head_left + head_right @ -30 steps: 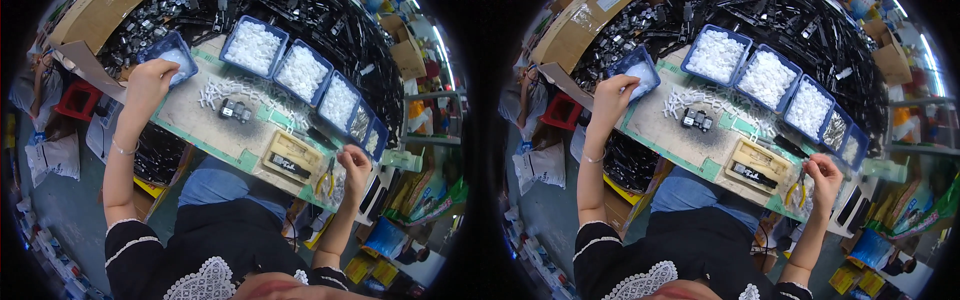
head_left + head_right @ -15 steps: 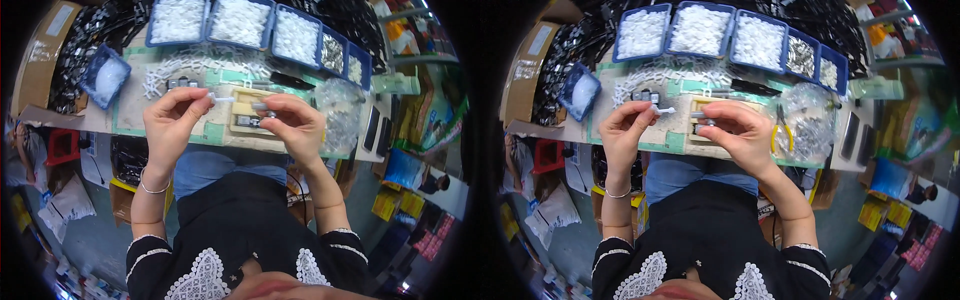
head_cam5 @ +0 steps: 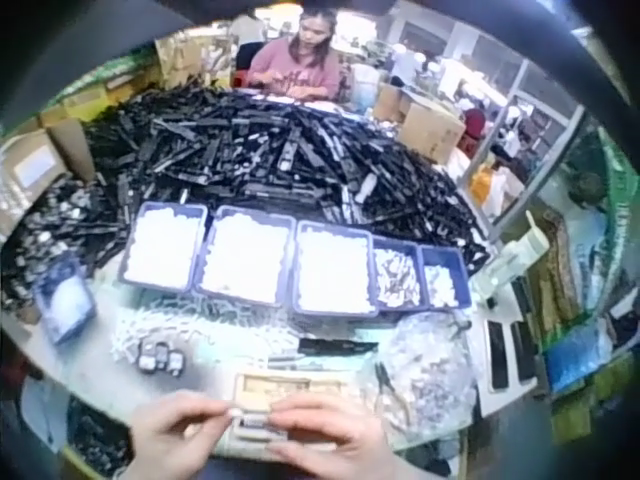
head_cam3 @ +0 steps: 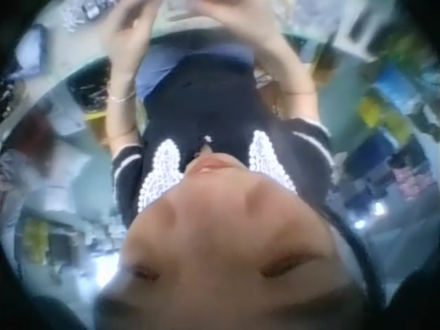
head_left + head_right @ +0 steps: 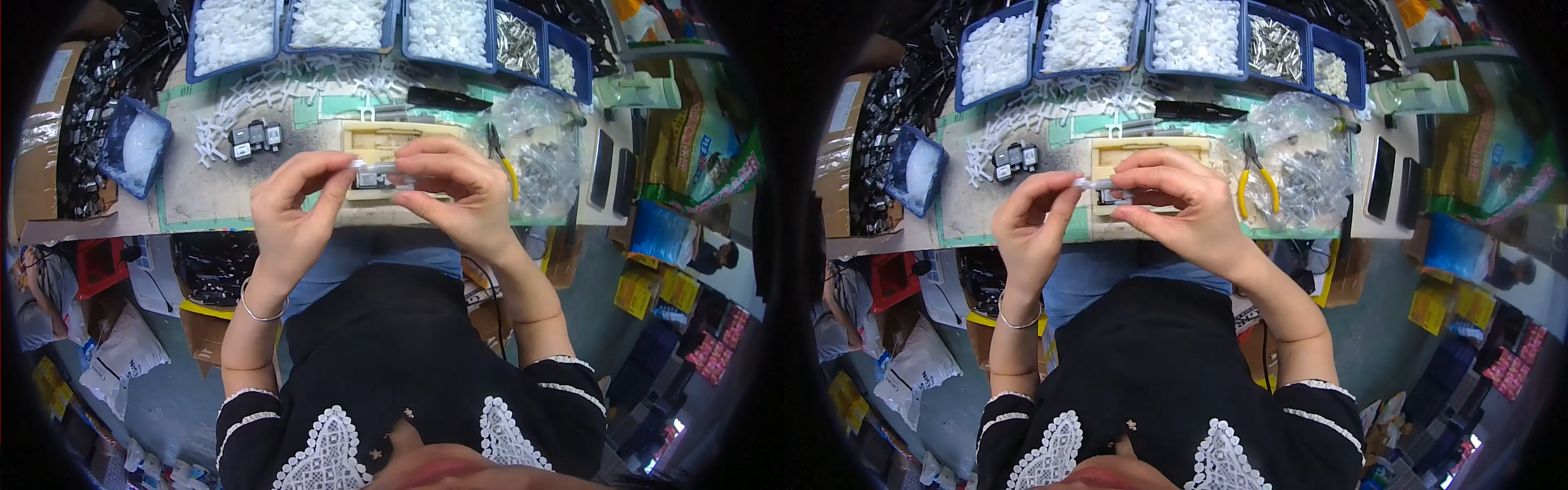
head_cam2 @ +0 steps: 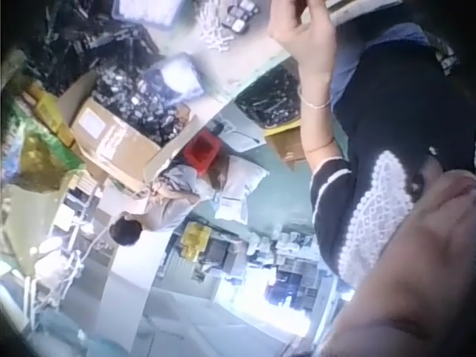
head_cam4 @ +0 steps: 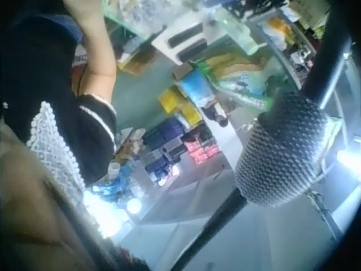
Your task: The person assembles small plastic components into a mechanism by hand, using a jig to hold the plastic housing, then inserting white plastic pins and metal springs, and securing black components with pliers and a screwdriver.
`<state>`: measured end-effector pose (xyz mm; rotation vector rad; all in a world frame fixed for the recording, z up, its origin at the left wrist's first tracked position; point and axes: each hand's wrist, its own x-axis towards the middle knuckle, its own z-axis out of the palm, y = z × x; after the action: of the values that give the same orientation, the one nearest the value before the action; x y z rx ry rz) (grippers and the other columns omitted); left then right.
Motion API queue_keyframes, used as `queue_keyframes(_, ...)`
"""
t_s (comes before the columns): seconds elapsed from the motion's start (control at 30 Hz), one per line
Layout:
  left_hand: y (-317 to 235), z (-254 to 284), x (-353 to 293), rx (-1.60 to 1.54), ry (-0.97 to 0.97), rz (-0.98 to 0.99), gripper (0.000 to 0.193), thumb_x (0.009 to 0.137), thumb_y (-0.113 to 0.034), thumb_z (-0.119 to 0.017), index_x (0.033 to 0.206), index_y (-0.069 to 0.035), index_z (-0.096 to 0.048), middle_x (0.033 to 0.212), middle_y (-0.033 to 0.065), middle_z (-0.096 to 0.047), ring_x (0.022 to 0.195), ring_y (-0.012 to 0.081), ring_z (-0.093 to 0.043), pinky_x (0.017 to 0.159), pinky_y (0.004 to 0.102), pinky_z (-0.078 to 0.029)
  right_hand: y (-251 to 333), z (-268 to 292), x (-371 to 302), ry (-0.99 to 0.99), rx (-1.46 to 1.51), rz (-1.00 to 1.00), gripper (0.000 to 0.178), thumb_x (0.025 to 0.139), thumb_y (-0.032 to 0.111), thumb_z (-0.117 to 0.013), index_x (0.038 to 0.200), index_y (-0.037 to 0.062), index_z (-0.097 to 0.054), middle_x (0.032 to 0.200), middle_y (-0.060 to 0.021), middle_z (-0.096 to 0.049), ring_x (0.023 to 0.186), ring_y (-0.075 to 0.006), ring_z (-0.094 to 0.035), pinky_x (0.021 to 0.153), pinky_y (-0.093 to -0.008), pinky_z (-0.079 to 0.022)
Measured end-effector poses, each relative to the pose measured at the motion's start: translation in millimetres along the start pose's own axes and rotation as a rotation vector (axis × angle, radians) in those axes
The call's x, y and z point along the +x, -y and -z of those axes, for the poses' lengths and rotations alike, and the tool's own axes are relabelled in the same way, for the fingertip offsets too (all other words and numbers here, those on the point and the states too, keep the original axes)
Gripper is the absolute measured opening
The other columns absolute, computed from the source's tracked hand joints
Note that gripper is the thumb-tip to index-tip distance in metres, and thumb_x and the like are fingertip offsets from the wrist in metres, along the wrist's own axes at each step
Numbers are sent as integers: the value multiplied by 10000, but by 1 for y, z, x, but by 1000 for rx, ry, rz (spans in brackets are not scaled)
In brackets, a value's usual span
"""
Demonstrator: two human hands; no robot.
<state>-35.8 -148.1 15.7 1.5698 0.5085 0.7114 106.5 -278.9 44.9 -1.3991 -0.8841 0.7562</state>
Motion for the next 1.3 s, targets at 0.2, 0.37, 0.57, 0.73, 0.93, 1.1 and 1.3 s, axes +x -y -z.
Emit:
queue_keyframes(0.2, 19, -15, -6, 591, 125, -471, 266, 693, 11, -702, 949, -25, -645, 928, 90, -635, 857, 254, -610, 712, 333, -496, -23, 45, -31, -102, -592, 124, 232, 663, 22, -749, 885, 38, -684, 935, -66, -671, 818, -171, -603, 692, -267, -489)
queue_keyframes(0.37, 38, -30, -14, 815, 237, -601, 247, 712, -89, -664, 952, -29, -645, 979, 61, -623, 933, 217, -585, 834, 355, -422, -37, 51, -39, -104, -668, 150, 236, 631, 40, -761, 855, 67, -693, 918, -38, -680, 844, -197, -565, 777, -310, -451)
queue_keyframes(0.57, 49, -34, -22, 859, 202, -617, 272, 717, -90, -671, 985, -45, -651, 1004, 59, -615, 961, 201, -577, 820, 339, -409, -51, 53, -33, -7, -636, 146, 230, 631, 73, -772, 848, 74, -698, 928, -17, -682, 911, -207, -555, 815, -316, -440)
queue_keyframes(0.73, 56, -39, -26, 904, 156, -623, 324, 717, -130, -685, 1038, -93, -660, 1033, 34, -589, 950, 176, -572, 812, 328, -372, -54, 58, -28, 97, -756, 151, 215, 647, 143, -768, 847, 100, -704, 957, 3, -674, 969, -223, -538, 879, -353, -376)
queue_keyframes(0.93, 57, -42, -25, 961, 119, -624, 341, 707, -173, -700, 1041, -118, -662, 989, 19, -572, 924, 160, -567, 800, 323, -340, -53, 64, -32, -9, -915, 170, 210, 668, 190, -761, 866, 144, -706, 890, 36, -629, 962, -218, -529, 876, -357, -346)
queue_keyframes(1.1, 58, -41, -24, 982, 126, -633, 340, 705, -190, -706, 1035, -125, -658, 1020, 20, -564, 940, 159, -559, 809, 323, -338, -51, 63, -32, -39, -970, 233, 205, 693, 181, -747, 885, 134, -694, 923, -17, -613, 937, -234, -531, 861, -363, -362)
queue_keyframes(1.3, 47, -34, -18, 803, 99, -619, 343, 743, -141, -682, 1066, -98, -576, 1083, 92, -557, 967, 218, -536, 849, 350, -316, -51, 96, 16, -256, -1157, 327, 175, 761, 90, -630, 931, 65, -666, 965, -74, -626, 941, -250, -553, 843, -375, -404)
